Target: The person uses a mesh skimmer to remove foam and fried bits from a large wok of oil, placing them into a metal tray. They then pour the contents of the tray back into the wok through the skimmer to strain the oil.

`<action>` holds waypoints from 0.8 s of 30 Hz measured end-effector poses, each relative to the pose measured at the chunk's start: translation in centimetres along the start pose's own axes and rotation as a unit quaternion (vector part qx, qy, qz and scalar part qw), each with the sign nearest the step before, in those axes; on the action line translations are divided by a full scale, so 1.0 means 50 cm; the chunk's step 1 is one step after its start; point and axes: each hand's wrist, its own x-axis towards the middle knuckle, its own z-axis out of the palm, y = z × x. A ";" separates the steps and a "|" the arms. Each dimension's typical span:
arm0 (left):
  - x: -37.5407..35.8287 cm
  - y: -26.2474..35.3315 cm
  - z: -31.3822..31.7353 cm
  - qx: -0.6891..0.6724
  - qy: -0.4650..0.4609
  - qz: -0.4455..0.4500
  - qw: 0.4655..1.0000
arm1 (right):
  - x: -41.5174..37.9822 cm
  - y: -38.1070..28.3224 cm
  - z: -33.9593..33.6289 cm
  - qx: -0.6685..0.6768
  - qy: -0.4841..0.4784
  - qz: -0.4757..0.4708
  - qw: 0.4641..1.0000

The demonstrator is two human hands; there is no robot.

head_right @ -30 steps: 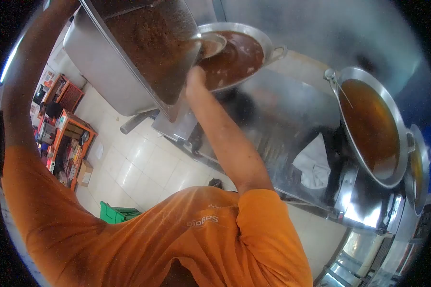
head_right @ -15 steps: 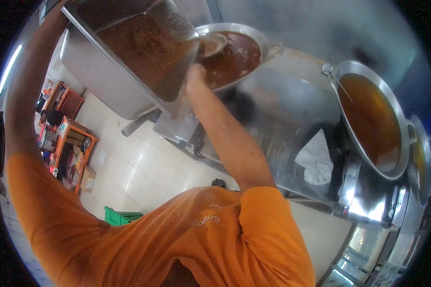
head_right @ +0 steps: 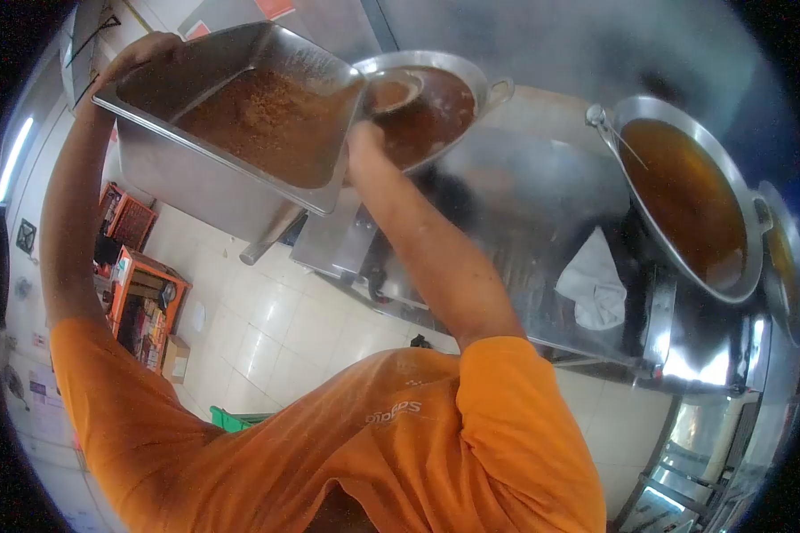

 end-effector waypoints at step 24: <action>-0.085 -0.107 0.094 -0.037 -0.024 0.008 0.999 | 0.074 -0.020 0.012 -0.145 0.140 -0.064 0.977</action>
